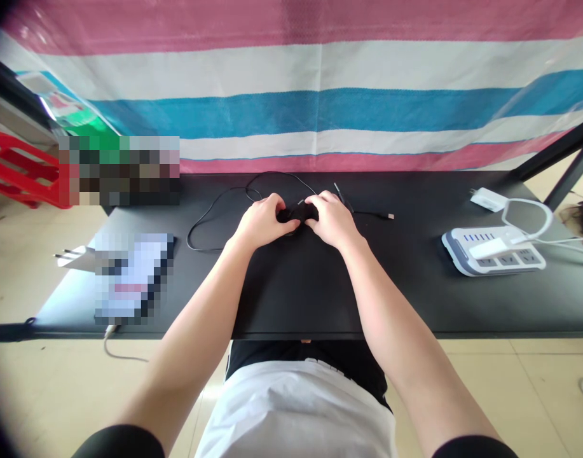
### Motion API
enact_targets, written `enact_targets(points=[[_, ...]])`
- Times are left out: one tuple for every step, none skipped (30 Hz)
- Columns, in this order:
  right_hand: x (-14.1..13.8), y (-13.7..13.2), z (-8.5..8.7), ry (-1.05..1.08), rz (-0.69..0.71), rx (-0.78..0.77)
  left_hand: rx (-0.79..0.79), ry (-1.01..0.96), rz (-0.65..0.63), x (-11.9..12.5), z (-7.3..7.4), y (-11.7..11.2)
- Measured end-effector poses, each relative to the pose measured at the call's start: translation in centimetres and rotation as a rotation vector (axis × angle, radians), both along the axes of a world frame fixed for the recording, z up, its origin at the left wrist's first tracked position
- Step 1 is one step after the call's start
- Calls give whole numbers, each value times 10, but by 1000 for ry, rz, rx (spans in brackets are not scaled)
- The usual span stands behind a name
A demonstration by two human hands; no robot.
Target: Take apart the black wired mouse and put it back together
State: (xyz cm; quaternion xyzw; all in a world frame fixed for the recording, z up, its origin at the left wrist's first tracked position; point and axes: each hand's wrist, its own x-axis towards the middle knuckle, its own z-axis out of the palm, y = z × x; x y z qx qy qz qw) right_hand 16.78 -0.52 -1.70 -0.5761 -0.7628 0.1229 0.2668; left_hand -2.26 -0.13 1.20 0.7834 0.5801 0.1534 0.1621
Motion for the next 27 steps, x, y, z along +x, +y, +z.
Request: enact_targets(points=[[-2, -1, 0, -4, -24, -15, -3, 7, 18, 0, -1, 1], [-4, -1, 0, -1, -33, -34, -7, 12, 34, 0, -3, 1], [-5, -2, 1, 9, -27, -55, -10, 13, 49, 0, -5, 2], [-7, -2, 1, 24, -6, -74, -12, 13, 64, 1, -7, 2], [-8, -3, 2, 44, 24, -89, -13, 10, 77, 1, -9, 3], [-8, -4, 3, 63, 57, -98, -12, 5, 89, 2, -10, 3], [-9, -5, 3, 80, 88, -103, -12, -5, 97, 2, -11, 3], [-9, -6, 4, 91, 113, -104, -12, -19, 102, 3, -12, 3], [-9, -6, 4, 94, 129, -104, -14, -39, 103, 4, -12, 2], [-9, -7, 5, 89, 134, -105, -19, -61, 99, 5, -11, 2], [-9, -7, 5, 77, 128, -110, -22, -86, 92, 6, -11, 1], [-9, -7, 4, 60, 113, -116, -26, -110, 82, 7, -10, 1], [-9, -6, 3, 42, 89, -119, -27, -129, 71, 8, -9, 0], [-9, -5, 2, 25, 64, -117, -26, -141, 60, 8, -9, 0], [-9, -4, 1, 14, 42, -108, -21, -146, 46, 9, -9, 0], [-9, -3, -1, 8, 21, -92, -11, -143, 31, 9, -9, 1], [-9, -2, -3, 5, 6, -72, 0, -135, 14, 9, -10, 1], [-9, -1, -5, 4, -7, -51, 11, -123, -4, 10, -11, 2], [-9, 0, -7, 1, -18, -31, 23, -109, -21, 10, -13, 2], [-9, 1, -8, -3, -26, -16, 32, -95, -34, 10, -14, 3], [-9, 1, -9, -12, -33, -8, 38, -83, -43, 11, -15, 3], [-9, 1, -9, -22, -40, -5, 40, -73, -48, 11, -16, 3], [-9, 1, -9, -32, -46, -8, 40, -65, -52, 11, -16, 3], [-9, 1, -8, -41, -52, -14, 37, -58, -54, 12, -16, 2], [-9, 1, -8, -47, -59, -19, 34, -50, -56, 12, -16, 2], [-8, 1, -8, -47, -65, -22, 30, -41, -60, 12, -15, 1], [-7, 2, -8, -43, -69, -22, 26, -31, -66, 13, -14, 1]])
